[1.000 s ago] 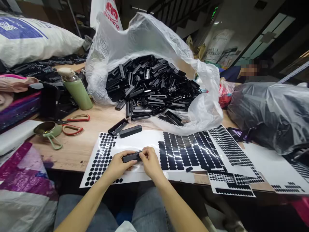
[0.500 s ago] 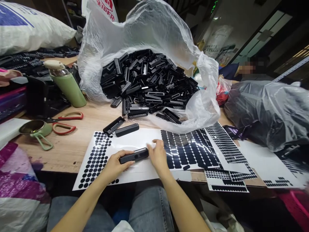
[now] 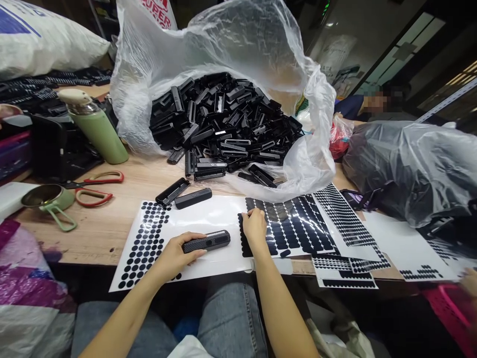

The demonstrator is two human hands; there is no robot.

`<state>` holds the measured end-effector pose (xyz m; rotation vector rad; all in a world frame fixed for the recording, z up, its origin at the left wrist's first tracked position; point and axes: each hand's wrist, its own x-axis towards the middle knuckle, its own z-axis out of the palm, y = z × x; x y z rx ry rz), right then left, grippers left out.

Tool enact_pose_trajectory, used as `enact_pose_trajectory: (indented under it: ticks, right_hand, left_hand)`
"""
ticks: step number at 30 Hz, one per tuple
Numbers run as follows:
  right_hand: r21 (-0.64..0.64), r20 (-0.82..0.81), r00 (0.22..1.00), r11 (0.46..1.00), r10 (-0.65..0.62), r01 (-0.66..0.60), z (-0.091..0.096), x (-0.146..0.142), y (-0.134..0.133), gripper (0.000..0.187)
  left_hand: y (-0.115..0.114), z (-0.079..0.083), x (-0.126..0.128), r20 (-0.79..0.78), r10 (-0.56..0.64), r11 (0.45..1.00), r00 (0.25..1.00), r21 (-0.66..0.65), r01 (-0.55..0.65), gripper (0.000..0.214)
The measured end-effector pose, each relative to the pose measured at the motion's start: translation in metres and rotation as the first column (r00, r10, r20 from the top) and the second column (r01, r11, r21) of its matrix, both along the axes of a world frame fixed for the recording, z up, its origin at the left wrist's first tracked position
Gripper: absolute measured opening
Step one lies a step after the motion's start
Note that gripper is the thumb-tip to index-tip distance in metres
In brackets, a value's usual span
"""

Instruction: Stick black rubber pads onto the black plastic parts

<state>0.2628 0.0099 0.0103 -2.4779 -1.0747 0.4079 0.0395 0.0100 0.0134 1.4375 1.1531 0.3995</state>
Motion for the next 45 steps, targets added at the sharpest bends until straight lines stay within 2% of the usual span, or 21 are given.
enact_pose_trajectory:
  ticks: [3, 7, 9, 10, 12, 14, 16, 18, 25, 31, 36, 45]
  right_hand:
    - [0.01, -0.029, 0.999, 1.0, -0.019, 0.02, 0.001, 0.001, 0.003, 0.024]
    - [0.037, -0.062, 0.998, 0.999, 0.004, -0.002, 0.004, 0.005, 0.003, 0.015]
    - [0.095, -0.103, 0.994, 0.995, 0.029, -0.019, 0.006, 0.005, -0.004, 0.015]
    - [0.147, -0.175, 0.983, 0.989, 0.051, -0.025, 0.006, 0.004, -0.01, 0.016]
    - [0.261, -0.421, 0.899, 0.965, 0.123, -0.01, 0.006, 0.0, -0.025, 0.018]
    - [0.323, -0.669, 0.713, 0.946, 0.21, 0.025, 0.003, -0.007, -0.039, 0.021]
    - [0.332, -0.781, 0.568, 0.943, 0.258, 0.029, -0.001, -0.014, -0.049, 0.021]
    - [0.333, -0.808, 0.519, 0.943, 0.278, 0.013, -0.006, -0.019, -0.054, 0.021]
    - [0.297, -0.851, 0.464, 0.954, 0.247, 0.035, -0.008, -0.024, -0.052, 0.021]
    - [0.31, -0.815, 0.521, 0.951, 0.252, 0.025, -0.011, -0.025, -0.054, 0.02]
    - [0.313, -0.809, 0.536, 0.949, 0.243, 0.043, -0.01, -0.027, -0.054, 0.019]
    - [0.313, -0.703, 0.666, 0.949, 0.247, -0.022, -0.01, -0.03, -0.055, 0.017]
  left_hand:
    - [0.0, 0.0, 0.001, -0.001, 0.003, 1.0, 1.0, 0.008, -0.003, 0.045]
    - [0.002, -0.001, 0.001, -0.007, -0.001, 1.0, 1.0, 0.007, 0.001, 0.048]
    - [0.003, -0.002, 0.001, -0.008, -0.003, 1.0, 1.0, -0.001, 0.003, 0.05]
    - [0.003, -0.002, 0.002, -0.007, -0.002, 1.0, 1.0, -0.005, 0.002, 0.05]
    - [0.003, -0.002, 0.002, -0.002, 0.004, 1.0, 1.0, -0.014, -0.004, 0.049]
    - [0.003, -0.002, 0.003, 0.011, 0.007, 1.0, 1.0, -0.016, -0.007, 0.049]
    - [0.003, -0.003, 0.004, 0.031, 0.006, 1.0, 1.0, -0.013, -0.005, 0.048]
    - [0.004, -0.005, 0.005, 0.05, 0.001, 1.0, 0.999, -0.003, -0.001, 0.048]
    - [0.003, -0.011, 0.003, 0.079, -0.012, 0.999, 0.997, 0.046, 0.009, 0.049]
    - [0.003, -0.011, 0.004, 0.078, -0.014, 0.998, 0.997, 0.069, 0.009, 0.049]
    - [0.002, -0.008, 0.005, 0.068, -0.009, 0.997, 0.998, 0.071, 0.004, 0.047]
    - [0.001, -0.005, 0.005, 0.036, -0.008, 0.995, 0.999, 0.101, 0.004, 0.044]
